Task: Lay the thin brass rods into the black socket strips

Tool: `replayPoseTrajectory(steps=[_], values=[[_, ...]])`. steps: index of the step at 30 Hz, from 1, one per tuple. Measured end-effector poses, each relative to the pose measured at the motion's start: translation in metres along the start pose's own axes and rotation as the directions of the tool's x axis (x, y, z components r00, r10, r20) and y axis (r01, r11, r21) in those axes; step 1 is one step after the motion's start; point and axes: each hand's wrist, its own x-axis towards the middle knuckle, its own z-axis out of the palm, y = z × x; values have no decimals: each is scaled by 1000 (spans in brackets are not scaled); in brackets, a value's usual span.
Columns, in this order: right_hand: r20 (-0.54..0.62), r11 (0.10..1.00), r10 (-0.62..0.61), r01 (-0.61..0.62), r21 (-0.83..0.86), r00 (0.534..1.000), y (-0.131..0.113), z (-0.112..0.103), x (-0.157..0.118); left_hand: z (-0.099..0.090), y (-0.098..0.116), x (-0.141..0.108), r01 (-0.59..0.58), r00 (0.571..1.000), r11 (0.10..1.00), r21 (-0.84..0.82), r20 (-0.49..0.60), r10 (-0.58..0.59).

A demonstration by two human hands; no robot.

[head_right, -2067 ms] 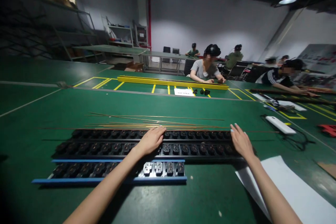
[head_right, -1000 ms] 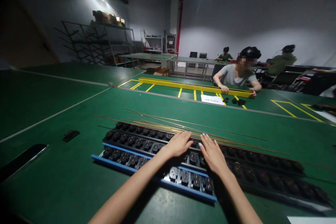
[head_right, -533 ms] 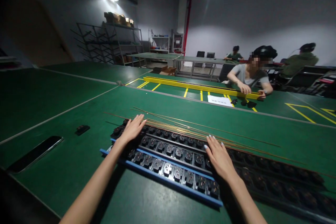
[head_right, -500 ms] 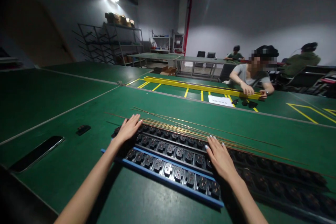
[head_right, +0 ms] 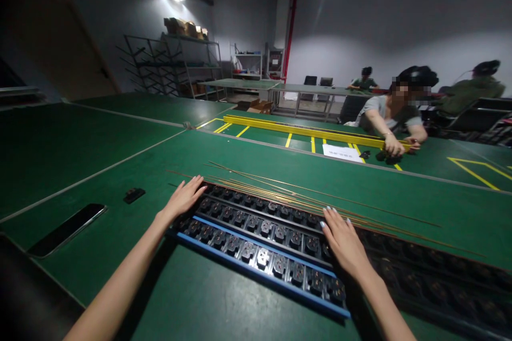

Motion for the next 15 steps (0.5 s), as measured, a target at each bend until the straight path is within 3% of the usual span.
replayPoseTrajectory(steps=[15], values=[[-13,998,-25,24,-53,1000,-1,-1,-1,-5,6,1,13,999,999,46,-36,-11]])
